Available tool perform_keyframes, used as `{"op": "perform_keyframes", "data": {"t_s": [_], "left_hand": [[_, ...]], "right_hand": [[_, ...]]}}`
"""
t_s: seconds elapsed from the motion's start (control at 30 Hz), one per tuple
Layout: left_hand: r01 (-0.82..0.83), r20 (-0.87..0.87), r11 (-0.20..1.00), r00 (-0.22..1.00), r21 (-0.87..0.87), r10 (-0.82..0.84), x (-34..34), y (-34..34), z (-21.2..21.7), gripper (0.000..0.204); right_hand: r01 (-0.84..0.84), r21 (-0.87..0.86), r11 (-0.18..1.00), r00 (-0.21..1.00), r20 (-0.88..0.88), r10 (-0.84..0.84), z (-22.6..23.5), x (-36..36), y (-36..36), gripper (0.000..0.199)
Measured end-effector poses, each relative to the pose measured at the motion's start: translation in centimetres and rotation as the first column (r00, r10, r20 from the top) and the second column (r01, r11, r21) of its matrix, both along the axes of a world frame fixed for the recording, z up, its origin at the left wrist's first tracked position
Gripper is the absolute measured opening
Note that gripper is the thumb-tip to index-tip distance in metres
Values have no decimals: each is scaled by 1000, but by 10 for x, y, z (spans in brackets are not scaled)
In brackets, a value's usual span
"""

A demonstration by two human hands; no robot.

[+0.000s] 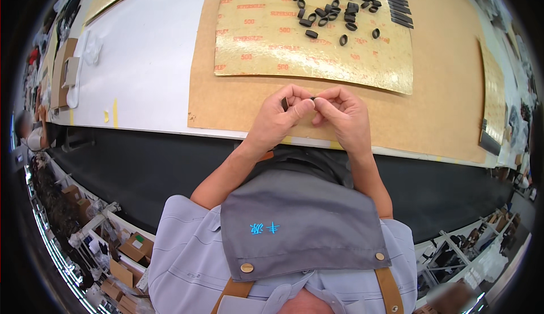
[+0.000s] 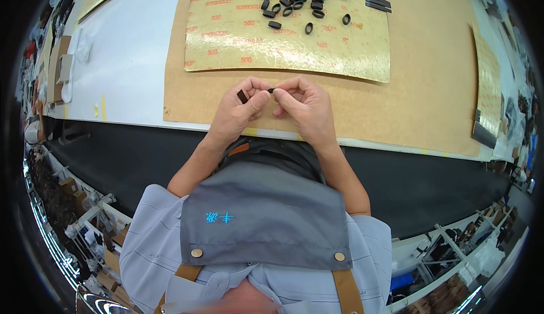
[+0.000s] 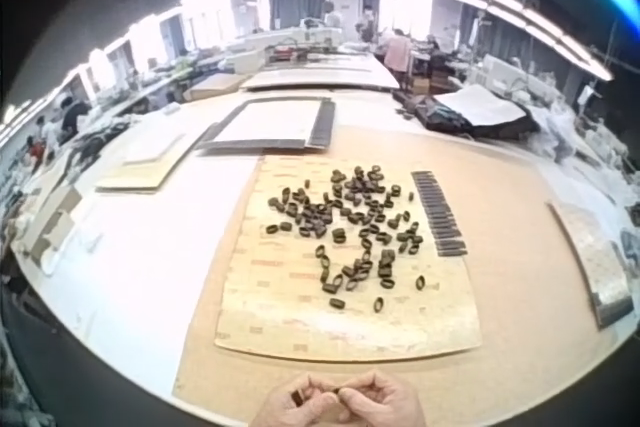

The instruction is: Manually assemble small leather loops by inserting material strips into them.

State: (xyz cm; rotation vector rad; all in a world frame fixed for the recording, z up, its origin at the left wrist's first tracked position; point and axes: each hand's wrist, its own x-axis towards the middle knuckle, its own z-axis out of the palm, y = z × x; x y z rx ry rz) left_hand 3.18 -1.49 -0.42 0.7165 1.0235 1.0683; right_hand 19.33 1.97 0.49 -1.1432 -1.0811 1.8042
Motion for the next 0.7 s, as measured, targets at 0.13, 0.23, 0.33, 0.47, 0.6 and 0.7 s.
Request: {"op": "perform_keyframes", "data": {"t_s": [0.13, 0.23, 0.33, 0.47, 0.6, 0.7], "left_hand": [[144, 15, 989, 990, -40, -144, -12, 4, 5, 20], [233, -23, 971, 972, -61, -235, -16, 7, 6, 22], [258, -57, 965, 964, -40, -260, -17, 8, 8, 22], [261, 8, 964, 965, -41, -261, -17, 6, 8, 22], [202, -150, 979, 968, -27, -203, -15, 6, 12, 14], [237, -162, 969, 956, -66, -245, -19, 7, 13, 12]], "right_hand": [[-105, -11, 994, 993, -49, 104, -2, 10, 3, 12], [-216, 4, 976, 971, -100, 215, -1, 16, 3, 13], [-251, -2, 968, 959, -139, 248, 2, 16, 4, 10], [-247, -27, 969, 965, -95, 244, 7, 11, 4, 9], [-191, -18, 981, 979, -83, 189, 2, 12, 4, 12], [-201, -64, 977, 978, -72, 197, 3, 16, 4, 10]]}}
